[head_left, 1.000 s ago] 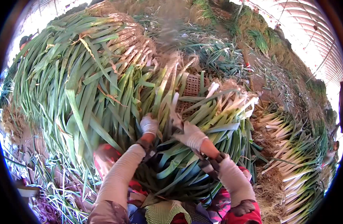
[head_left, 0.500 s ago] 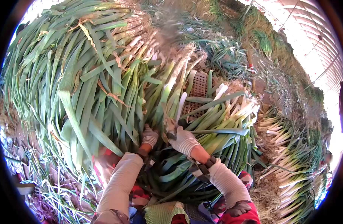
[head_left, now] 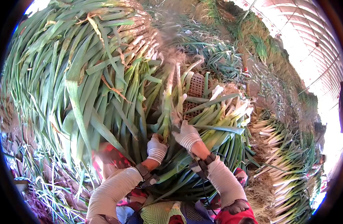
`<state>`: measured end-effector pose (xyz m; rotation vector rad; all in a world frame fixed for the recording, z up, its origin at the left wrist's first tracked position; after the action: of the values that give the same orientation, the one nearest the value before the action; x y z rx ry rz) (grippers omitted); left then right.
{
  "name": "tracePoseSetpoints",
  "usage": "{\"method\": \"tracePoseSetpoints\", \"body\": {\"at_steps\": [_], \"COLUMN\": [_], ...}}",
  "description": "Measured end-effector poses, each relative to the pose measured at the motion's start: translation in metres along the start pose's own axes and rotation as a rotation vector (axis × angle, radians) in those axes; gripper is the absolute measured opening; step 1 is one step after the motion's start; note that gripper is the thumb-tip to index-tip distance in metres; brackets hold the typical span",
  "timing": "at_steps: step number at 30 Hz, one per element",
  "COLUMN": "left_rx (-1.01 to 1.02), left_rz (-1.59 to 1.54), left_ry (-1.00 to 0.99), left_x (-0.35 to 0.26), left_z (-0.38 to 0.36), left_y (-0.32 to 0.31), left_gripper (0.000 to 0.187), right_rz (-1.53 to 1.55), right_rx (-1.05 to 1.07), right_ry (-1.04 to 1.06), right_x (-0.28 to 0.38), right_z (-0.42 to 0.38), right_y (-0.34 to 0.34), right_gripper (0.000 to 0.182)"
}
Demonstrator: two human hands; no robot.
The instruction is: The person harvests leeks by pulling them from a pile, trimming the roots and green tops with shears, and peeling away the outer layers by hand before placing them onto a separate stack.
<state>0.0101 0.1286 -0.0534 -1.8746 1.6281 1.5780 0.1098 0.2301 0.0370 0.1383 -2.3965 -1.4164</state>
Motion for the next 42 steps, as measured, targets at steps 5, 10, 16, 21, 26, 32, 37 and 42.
{"method": "tracePoseSetpoints", "body": {"at_steps": [5,10,16,21,26,32,37,42], "left_rx": [0.025,0.037,0.004,0.073,0.042,0.028,0.012,0.002], "left_rz": [0.051,0.034,-0.128,0.006,-0.049,-0.111,0.003,-0.001], "left_ry": [-0.016,-0.018,0.039,0.066,0.062,0.161,0.022,0.017], "left_x": [-0.002,0.002,0.04,0.006,0.01,0.028,0.006,0.03], "left_z": [0.007,0.009,0.035,0.014,0.019,0.025,0.014,0.027], "left_y": [0.006,-0.005,-0.053,-0.02,-0.021,-0.042,-0.021,-0.042], "left_gripper": [0.032,0.032,0.031,0.034,0.032,0.02,0.036,0.038], "right_rz": [-0.038,-0.061,-0.002,0.008,-0.04,-0.067,-0.034,-0.038], "right_rx": [-0.032,-0.074,-0.122,-0.205,-0.147,-0.167,-0.267,-0.142], "right_ry": [-0.018,-0.032,-0.082,-0.011,-0.009,-0.051,-0.04,0.118], "right_x": [0.006,0.007,0.018,0.019,0.032,0.02,0.03,0.015], "right_z": [0.031,0.059,0.123,0.164,0.144,0.136,0.182,0.211], "right_y": [0.001,0.006,0.03,0.04,0.039,0.009,0.045,0.043], "right_gripper": [0.063,0.065,0.077,0.063,0.064,0.077,0.07,0.069]}}
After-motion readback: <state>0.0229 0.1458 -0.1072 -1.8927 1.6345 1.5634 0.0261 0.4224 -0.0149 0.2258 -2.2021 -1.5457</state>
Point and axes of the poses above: each hand's wrist, its own z-axis towards the middle knuckle, its own y-axis out of the back of the hand, x = y × z, the point moved 2 cm from there along z, towards the middle knuckle, and after that the axes turned 1 degree about -x, right-handed, at the moved point
